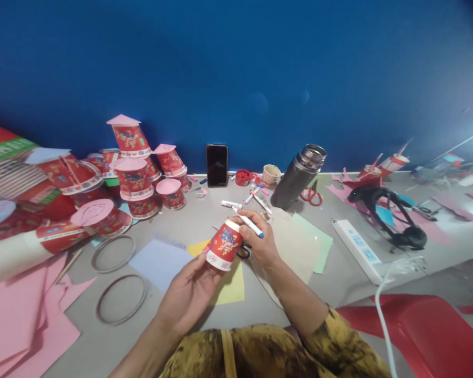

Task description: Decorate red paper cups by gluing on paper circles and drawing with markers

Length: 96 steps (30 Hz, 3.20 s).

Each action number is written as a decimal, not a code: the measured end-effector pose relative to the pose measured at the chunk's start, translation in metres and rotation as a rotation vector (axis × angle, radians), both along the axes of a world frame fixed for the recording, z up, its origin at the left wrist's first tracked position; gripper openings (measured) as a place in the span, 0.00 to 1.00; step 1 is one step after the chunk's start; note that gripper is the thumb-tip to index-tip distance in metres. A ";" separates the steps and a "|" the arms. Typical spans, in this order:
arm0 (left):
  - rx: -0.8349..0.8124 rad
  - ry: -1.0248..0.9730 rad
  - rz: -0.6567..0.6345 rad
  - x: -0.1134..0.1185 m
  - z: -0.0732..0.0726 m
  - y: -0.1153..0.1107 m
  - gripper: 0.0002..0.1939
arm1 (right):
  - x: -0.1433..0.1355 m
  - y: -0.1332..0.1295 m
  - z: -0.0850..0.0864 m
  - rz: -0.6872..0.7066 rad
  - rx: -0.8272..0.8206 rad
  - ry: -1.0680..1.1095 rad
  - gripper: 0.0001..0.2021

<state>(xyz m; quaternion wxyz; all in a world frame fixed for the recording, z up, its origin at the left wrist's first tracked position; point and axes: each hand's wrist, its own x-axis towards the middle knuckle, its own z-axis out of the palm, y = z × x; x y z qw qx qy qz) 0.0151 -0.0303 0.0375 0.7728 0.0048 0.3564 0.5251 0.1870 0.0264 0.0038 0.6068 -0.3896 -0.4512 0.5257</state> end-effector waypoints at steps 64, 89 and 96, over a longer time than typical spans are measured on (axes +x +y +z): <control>0.185 0.250 -0.043 -0.006 -0.020 -0.007 0.17 | -0.003 -0.022 0.021 -0.223 0.509 -0.709 0.06; 0.027 0.055 0.131 0.000 -0.016 0.006 0.17 | 0.006 -0.001 0.001 -0.270 0.172 -0.440 0.15; 0.143 0.106 0.142 0.005 -0.018 -0.009 0.08 | 0.008 0.001 0.002 -0.091 0.101 -0.326 0.21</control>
